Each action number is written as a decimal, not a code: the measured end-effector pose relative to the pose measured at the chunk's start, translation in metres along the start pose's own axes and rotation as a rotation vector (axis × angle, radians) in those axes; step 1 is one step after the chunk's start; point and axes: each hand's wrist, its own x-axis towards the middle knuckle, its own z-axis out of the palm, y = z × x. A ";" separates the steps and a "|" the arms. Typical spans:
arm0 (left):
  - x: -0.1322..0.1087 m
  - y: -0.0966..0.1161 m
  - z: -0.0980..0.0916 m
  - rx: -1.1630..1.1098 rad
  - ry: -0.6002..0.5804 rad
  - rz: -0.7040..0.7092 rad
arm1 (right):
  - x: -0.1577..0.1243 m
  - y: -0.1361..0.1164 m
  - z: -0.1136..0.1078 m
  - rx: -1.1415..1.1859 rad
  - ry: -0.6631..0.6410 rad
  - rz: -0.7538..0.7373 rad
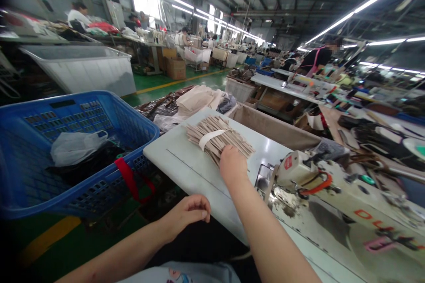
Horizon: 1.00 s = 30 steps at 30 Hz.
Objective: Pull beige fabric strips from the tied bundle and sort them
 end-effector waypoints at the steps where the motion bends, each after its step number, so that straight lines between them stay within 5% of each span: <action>1: 0.001 0.001 0.001 -0.001 0.001 0.003 | 0.000 0.007 -0.004 0.039 -0.031 0.017; 9: 0.008 0.002 0.001 -0.107 0.015 -0.016 | -0.036 0.068 -0.015 0.489 -0.385 0.155; 16: 0.025 -0.004 0.003 -0.183 0.143 -0.050 | -0.109 0.086 0.015 1.548 -0.463 0.471; 20: 0.041 -0.006 0.009 0.397 0.357 -0.057 | -0.127 0.080 0.030 1.754 -0.476 0.561; 24: 0.050 0.009 0.017 1.207 0.370 -0.058 | -0.134 0.071 0.034 1.819 -0.446 0.533; 30: 0.063 0.027 0.006 1.578 0.446 -0.045 | -0.151 0.063 0.042 1.803 -0.424 0.585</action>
